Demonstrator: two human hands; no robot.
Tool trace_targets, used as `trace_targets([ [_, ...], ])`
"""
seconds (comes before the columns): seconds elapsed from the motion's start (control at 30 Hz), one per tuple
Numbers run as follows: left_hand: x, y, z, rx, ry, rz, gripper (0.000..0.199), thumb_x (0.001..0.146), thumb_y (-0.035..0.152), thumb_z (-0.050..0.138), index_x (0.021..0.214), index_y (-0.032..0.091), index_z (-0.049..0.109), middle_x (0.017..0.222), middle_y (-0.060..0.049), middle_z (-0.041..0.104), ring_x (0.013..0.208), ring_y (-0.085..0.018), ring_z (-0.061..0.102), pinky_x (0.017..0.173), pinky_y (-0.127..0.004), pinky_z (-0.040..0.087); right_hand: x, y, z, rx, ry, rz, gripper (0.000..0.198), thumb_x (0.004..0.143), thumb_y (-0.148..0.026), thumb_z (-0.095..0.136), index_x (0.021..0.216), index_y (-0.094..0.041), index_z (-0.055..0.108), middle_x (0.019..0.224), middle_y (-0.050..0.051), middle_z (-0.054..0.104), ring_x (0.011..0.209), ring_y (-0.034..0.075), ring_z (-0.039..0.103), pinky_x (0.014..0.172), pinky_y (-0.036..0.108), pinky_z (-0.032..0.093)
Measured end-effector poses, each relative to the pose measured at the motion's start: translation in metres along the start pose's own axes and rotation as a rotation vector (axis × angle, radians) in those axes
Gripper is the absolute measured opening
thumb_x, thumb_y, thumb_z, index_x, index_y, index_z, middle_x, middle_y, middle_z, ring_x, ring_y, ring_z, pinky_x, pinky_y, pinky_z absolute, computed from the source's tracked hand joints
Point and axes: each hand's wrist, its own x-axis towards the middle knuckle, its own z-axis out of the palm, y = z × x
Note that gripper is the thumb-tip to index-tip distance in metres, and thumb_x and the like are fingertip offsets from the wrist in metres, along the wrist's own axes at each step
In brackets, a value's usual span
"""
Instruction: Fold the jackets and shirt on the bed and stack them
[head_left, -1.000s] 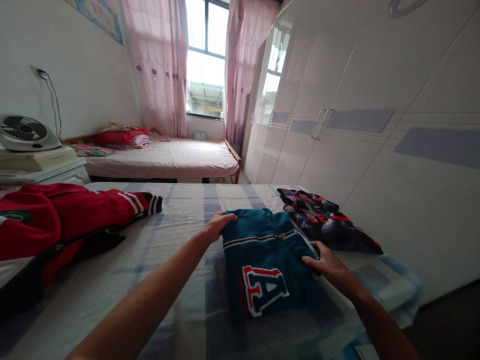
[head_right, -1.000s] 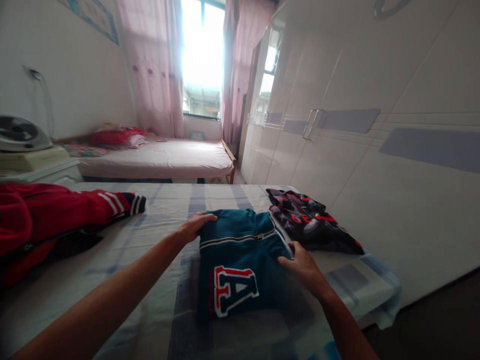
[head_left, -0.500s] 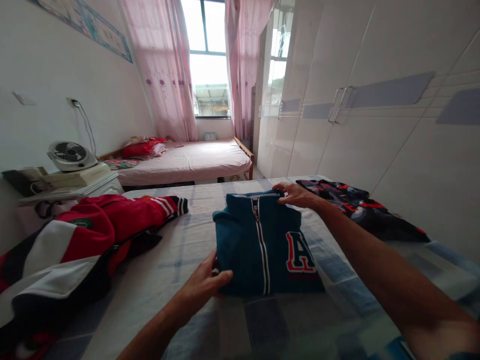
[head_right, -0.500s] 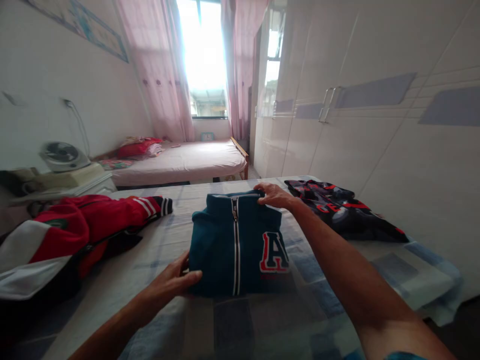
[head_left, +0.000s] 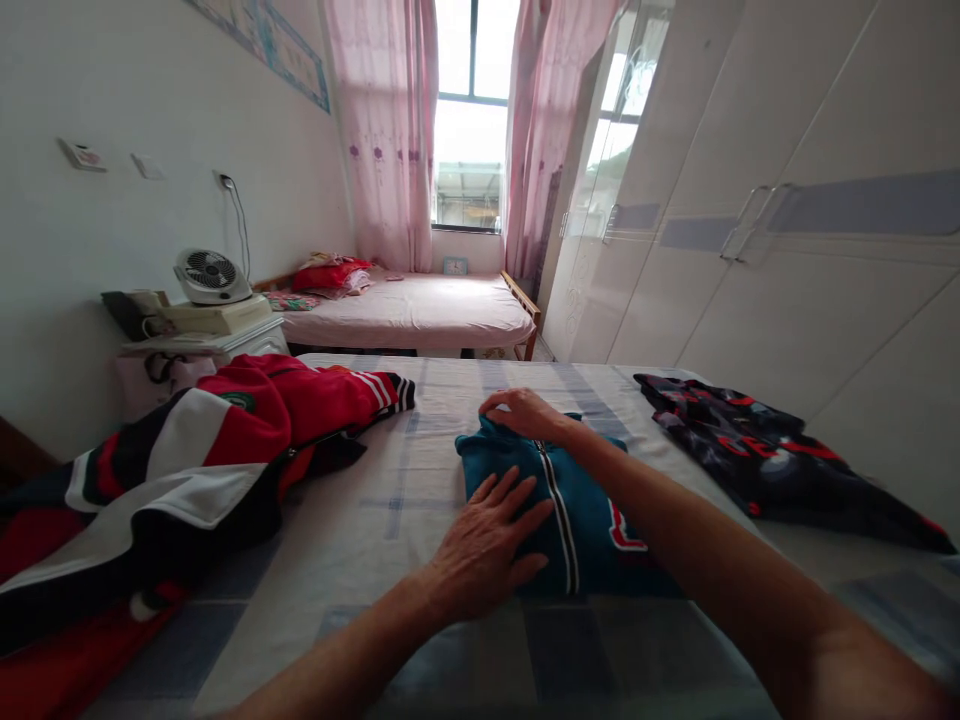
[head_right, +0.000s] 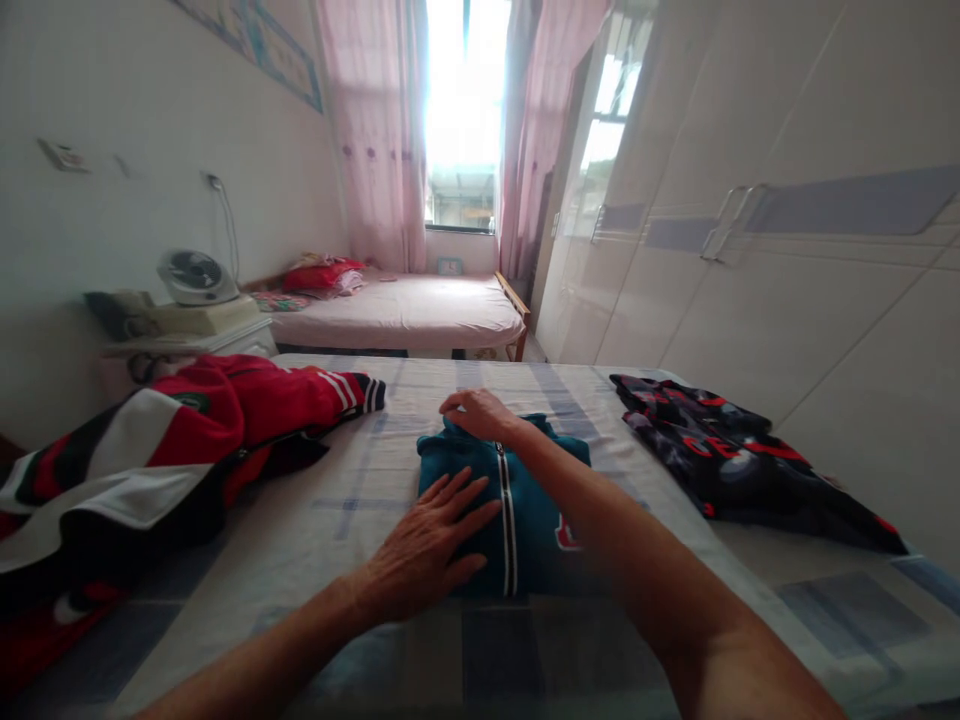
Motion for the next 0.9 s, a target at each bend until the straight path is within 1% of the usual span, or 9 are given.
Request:
trace_targets([
  [0.1, -0.003, -0.003, 0.01, -0.005, -0.02, -0.009, 0.059, 0.086, 0.046, 0.048, 0.141, 0.029, 0.031, 0.148, -0.008, 0.032, 0.139, -0.029, 0.02, 0.11, -0.053, 0.021, 0.021, -0.018, 0.018, -0.066, -0.162, -0.031, 0.03, 0.083, -0.029, 0.048, 0.103, -0.021, 0.069, 0.106, 0.003, 0.069, 0.101, 0.017, 0.06, 0.089, 0.024, 0.04],
  [0.17, -0.005, -0.004, 0.012, -0.013, -0.02, -0.009, 0.06, 0.087, 0.049, 0.043, 0.141, 0.03, 0.029, 0.149, -0.007, 0.031, 0.138, -0.03, 0.021, 0.111, -0.053, 0.02, 0.03, -0.028, 0.024, -0.105, -0.228, -0.02, 0.027, 0.08, -0.03, 0.053, 0.097, -0.022, 0.071, 0.104, 0.004, 0.07, 0.102, 0.021, 0.06, 0.091, 0.029, 0.038],
  [0.27, -0.006, -0.003, 0.013, -0.021, -0.024, -0.004, 0.06, 0.088, 0.051, 0.04, 0.142, 0.029, 0.028, 0.148, -0.007, 0.032, 0.138, -0.031, 0.022, 0.111, -0.053, 0.018, 0.034, -0.043, 0.025, -0.162, -0.295, 0.008, 0.022, 0.077, -0.026, 0.054, 0.086, -0.019, 0.073, 0.094, 0.007, 0.072, 0.095, 0.023, 0.062, 0.09, 0.036, 0.037],
  [0.4, -0.006, -0.002, 0.013, -0.015, -0.009, 0.002, 0.06, 0.088, 0.049, 0.04, 0.142, 0.027, 0.028, 0.148, -0.008, 0.032, 0.137, -0.031, 0.023, 0.11, -0.053, 0.018, 0.033, -0.058, 0.021, -0.255, -0.336, 0.042, 0.02, 0.076, -0.017, 0.052, 0.077, -0.014, 0.072, 0.085, 0.009, 0.072, 0.088, 0.023, 0.063, 0.088, 0.038, 0.037],
  [0.53, -0.007, -0.001, 0.015, 0.004, 0.008, 0.012, 0.061, 0.087, 0.047, 0.043, 0.142, 0.026, 0.028, 0.148, -0.009, 0.033, 0.137, -0.03, 0.025, 0.11, -0.051, 0.019, 0.035, -0.058, 0.014, -0.345, -0.29, 0.094, 0.02, 0.073, -0.016, 0.052, 0.081, -0.01, 0.07, 0.09, 0.016, 0.07, 0.09, 0.026, 0.063, 0.089, 0.042, 0.035],
  [0.63, -0.008, -0.002, 0.016, 0.004, 0.005, 0.014, 0.061, 0.088, 0.046, 0.043, 0.143, 0.025, 0.028, 0.148, -0.01, 0.032, 0.138, -0.029, 0.023, 0.112, -0.05, 0.016, 0.041, -0.048, 0.012, -0.377, -0.192, 0.164, 0.029, 0.08, -0.023, 0.045, 0.09, -0.01, 0.069, 0.099, 0.02, 0.068, 0.097, 0.03, 0.06, 0.09, 0.045, 0.033],
  [0.7, -0.007, -0.003, 0.016, -0.01, -0.012, 0.018, 0.06, 0.088, 0.047, 0.041, 0.143, 0.025, 0.028, 0.149, -0.01, 0.031, 0.138, -0.029, 0.02, 0.112, -0.05, 0.015, 0.044, -0.041, 0.017, -0.374, -0.133, 0.219, 0.033, 0.083, -0.027, 0.042, 0.093, -0.011, 0.068, 0.101, 0.02, 0.067, 0.099, 0.029, 0.059, 0.089, 0.044, 0.033],
  [0.8, -0.007, -0.003, 0.017, -0.029, -0.043, 0.01, 0.061, 0.087, 0.047, 0.043, 0.143, 0.026, 0.027, 0.149, -0.009, 0.03, 0.139, -0.029, 0.02, 0.112, -0.05, 0.015, 0.044, -0.037, 0.032, -0.351, -0.067, 0.28, 0.033, 0.085, -0.028, 0.041, 0.09, -0.01, 0.068, 0.099, 0.018, 0.067, 0.1, 0.029, 0.059, 0.087, 0.044, 0.035],
  [0.9, -0.006, -0.003, 0.017, -0.013, -0.052, -0.015, 0.065, 0.085, 0.042, 0.05, 0.143, 0.028, 0.026, 0.149, -0.009, 0.031, 0.138, -0.029, 0.021, 0.111, -0.051, 0.018, 0.039, -0.04, 0.034, -0.311, 0.003, 0.284, 0.032, 0.087, -0.032, 0.042, 0.095, -0.013, 0.066, 0.108, 0.015, 0.065, 0.105, 0.027, 0.056, 0.087, 0.041, 0.037],
])
